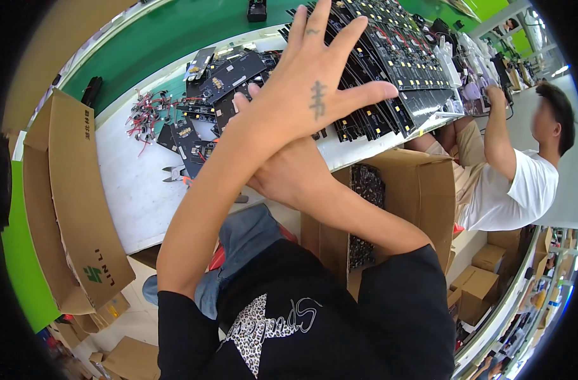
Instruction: The person assembles small electronic components onto a PCB, using pliers and wire cutters to manipulate the wires and components.
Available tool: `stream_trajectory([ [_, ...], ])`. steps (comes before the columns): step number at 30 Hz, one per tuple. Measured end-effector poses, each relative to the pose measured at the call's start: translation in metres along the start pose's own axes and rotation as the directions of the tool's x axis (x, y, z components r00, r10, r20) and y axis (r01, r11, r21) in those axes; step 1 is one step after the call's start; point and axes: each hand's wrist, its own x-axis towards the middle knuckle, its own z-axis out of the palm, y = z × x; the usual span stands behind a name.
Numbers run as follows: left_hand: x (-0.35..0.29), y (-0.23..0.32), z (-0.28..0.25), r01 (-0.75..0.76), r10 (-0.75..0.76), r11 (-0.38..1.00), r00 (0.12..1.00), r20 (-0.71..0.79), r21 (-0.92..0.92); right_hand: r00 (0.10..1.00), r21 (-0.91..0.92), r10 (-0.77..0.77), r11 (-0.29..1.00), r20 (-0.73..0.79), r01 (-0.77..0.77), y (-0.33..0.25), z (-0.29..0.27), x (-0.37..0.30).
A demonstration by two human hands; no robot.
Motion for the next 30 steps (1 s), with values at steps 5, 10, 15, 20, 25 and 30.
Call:
stream_trajectory([
  [5, 0.004, 0.001, -0.007, 0.028, -0.027, 0.999, 0.999, 0.033, -0.019, 0.994, 0.043, 0.018, 0.999, 0.105, -0.022, -0.008, -0.019, -0.015],
  [10, 0.006, 0.001, -0.012, 0.026, -0.025, 0.999, 1.000, 0.014, -0.041, 0.999, 0.053, -0.041, 0.998, 0.025, 0.040, -0.012, -0.033, -0.026],
  [15, 0.005, -0.006, -0.022, 0.143, -0.151, 0.979, 0.987, -0.049, -0.143, 0.937, 0.058, -0.219, 0.968, -0.271, 0.243, -0.001, -0.056, -0.037],
  [20, 0.005, -0.014, -0.025, 0.293, -0.303, 0.913, 0.953, 0.007, -0.284, 0.694, -0.224, -0.060, 0.963, -0.717, -0.148, 0.062, -0.093, -0.067],
  [25, 0.013, -0.028, -0.002, 0.389, -0.399, 0.851, 0.916, 0.048, -0.353, 0.611, -0.029, 0.106, 0.978, -0.784, -0.207, 0.101, -0.068, -0.070],
  [30, 0.036, -0.043, 0.010, 0.363, -0.458, 0.803, 0.884, -0.099, -0.473, 0.711, 0.002, 0.114, 0.988, -0.694, -0.157, 0.097, -0.064, -0.047],
])
